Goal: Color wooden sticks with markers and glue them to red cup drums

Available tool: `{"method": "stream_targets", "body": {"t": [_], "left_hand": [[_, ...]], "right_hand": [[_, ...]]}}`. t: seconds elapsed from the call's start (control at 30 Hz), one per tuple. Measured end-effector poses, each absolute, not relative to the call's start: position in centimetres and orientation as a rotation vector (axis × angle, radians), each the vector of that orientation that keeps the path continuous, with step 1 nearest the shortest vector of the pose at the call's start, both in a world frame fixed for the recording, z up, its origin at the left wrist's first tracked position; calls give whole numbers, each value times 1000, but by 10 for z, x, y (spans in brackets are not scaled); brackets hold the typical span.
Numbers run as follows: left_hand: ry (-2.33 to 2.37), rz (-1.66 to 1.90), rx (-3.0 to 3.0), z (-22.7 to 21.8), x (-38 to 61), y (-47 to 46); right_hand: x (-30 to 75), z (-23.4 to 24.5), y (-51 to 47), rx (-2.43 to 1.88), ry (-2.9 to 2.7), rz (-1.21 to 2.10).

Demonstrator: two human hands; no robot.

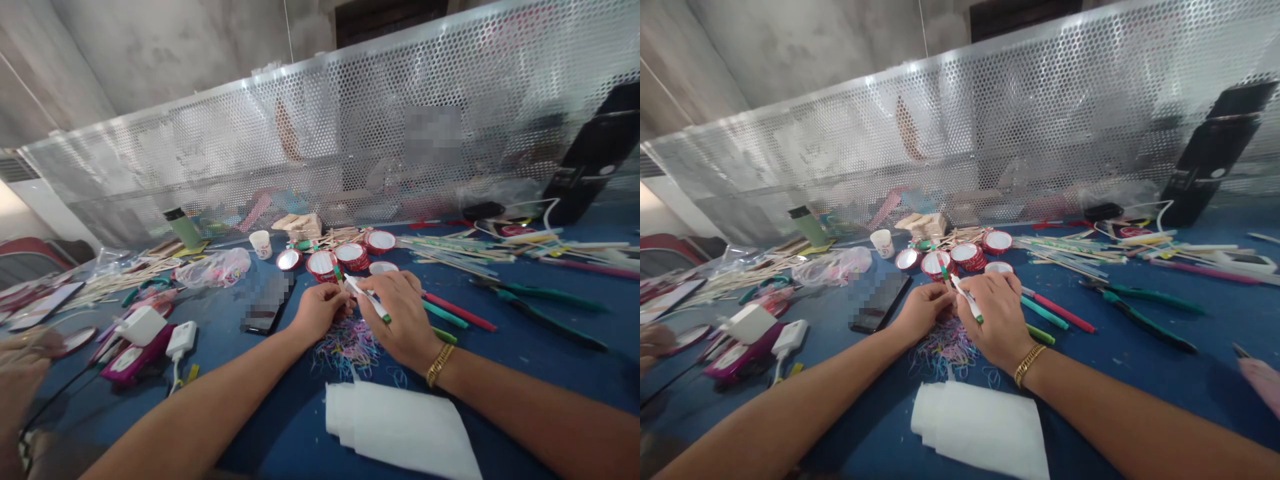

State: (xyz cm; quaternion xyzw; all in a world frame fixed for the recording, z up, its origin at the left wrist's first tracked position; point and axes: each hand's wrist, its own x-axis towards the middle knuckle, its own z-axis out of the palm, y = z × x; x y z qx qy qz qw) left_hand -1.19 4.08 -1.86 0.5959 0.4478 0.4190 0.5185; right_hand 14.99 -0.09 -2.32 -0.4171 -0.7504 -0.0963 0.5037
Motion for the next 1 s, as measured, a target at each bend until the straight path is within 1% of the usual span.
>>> {"method": "stream_targets", "body": {"t": [1.0], "left_hand": [[1058,1013,1427,-17,-11,39]], "right_hand": [[150,-24,0,-986,-1861,-214]]}}
